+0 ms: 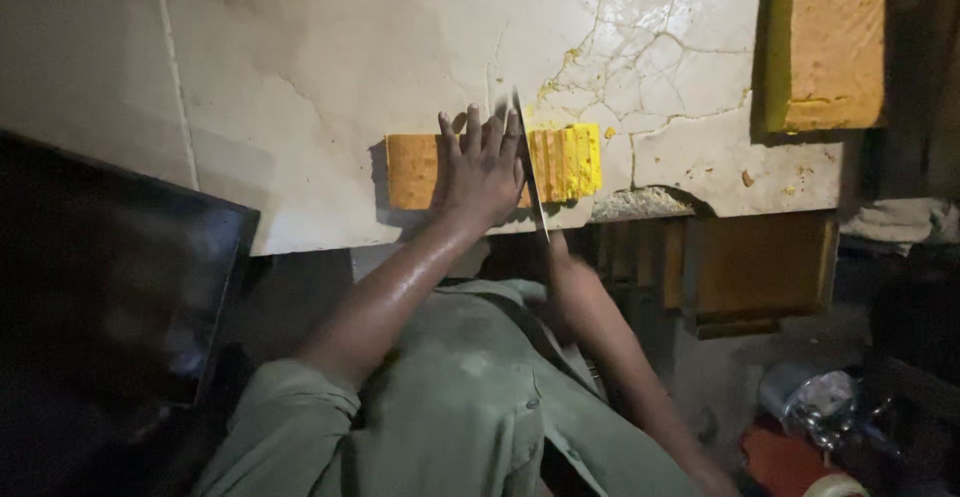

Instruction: The person slices a yellow rectangular food block into thin strips using a long knife on a white countertop. They repeatedly cut the block into uniform slices and transfer them to a tray on the left.

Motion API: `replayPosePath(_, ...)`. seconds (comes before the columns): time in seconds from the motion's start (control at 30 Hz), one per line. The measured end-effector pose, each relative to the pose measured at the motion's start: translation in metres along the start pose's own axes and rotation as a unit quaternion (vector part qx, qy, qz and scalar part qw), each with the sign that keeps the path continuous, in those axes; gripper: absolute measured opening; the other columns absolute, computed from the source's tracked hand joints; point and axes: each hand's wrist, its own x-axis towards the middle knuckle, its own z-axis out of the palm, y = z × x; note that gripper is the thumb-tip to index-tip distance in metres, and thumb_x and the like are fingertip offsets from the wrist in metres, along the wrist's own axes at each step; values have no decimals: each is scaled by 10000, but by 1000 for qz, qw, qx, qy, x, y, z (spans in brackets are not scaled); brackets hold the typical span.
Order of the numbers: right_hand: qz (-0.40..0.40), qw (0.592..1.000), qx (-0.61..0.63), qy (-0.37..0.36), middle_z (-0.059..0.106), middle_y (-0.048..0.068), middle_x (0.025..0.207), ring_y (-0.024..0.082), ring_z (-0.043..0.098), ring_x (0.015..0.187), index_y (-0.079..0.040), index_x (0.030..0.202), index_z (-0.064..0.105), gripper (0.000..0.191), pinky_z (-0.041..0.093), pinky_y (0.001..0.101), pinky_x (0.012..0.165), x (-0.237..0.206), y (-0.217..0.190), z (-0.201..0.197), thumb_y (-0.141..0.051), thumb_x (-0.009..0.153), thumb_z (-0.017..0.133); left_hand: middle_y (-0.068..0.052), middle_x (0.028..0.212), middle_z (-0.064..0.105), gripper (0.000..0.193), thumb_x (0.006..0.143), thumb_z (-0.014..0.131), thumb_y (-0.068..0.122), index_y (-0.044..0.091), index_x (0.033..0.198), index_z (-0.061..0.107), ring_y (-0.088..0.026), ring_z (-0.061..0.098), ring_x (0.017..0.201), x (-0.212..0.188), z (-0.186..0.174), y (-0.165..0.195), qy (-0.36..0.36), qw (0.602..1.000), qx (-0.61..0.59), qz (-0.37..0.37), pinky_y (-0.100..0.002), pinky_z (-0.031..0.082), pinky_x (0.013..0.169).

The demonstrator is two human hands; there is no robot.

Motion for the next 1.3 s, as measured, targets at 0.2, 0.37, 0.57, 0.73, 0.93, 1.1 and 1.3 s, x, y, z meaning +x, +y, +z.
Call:
replayPosePath(0.2,134,984,28,-114,698,295,875,474,717,765,-12,1475,333,636,566,547,686,-2,41,44,-191,935,617,-204,1455,482,671,1017,415,374,-9,1561,324,-443,335,1457,1,-3,3,12,1000,13,-11,-780,83,1168)
replayPosePath(0.37,21,998,-50,25,684,342,948,502,690,806,87,1514,193,730,552,552,704,69,36,47,-58,914,584,-277,1547,433,674,1054,395,375,-35,1579,290,-426,294,1509,-1,3,-8,23,999,20,20,-693,97,1222)
replayPosePath(0.57,-2,994,70,87,707,342,991,494,699,957,72,1289,406,492,557,538,795,70,-40,-14,-153,931,655,-265,1528,424,711,1008,421,396,4,1581,266,-488,255,1487,-3,3,-9,37,997,71,14,-776,74,1142)
replayPosePath(0.73,-9,999,27,-27,666,348,1021,543,644,973,19,1483,211,977,529,554,782,-25,-14,3,-115,717,803,-233,1497,448,689,1009,424,389,8,1569,294,-459,297,1477,-4,-8,-10,-17,1000,23,-2,-784,80,1146)
replayPosePath(0.93,4,1000,-18,7,706,298,971,504,673,900,66,1421,362,492,533,550,776,24,47,72,-124,1026,584,-210,1482,463,685,1027,411,366,-12,1588,300,-422,333,1486,-6,-7,-7,-9,1000,16,-16,-770,86,1184)
replayPosePath(1.1,-17,995,36,90,677,349,1002,520,674,941,69,1205,420,605,555,558,780,77,14,34,-232,823,779,-315,1594,393,697,1060,398,383,-67,1580,286,-436,316,1499,-9,-3,-18,47,998,9,41,-671,100,1224)
replayPosePath(1.3,-8,995,67,75,676,363,1035,507,670,1018,57,1301,408,722,560,542,827,53,-34,1,-220,783,830,-284,1528,366,688,1026,406,389,14,1575,234,-504,250,1475,-7,-7,-18,-25,1000,6,-3,-795,28,1122)
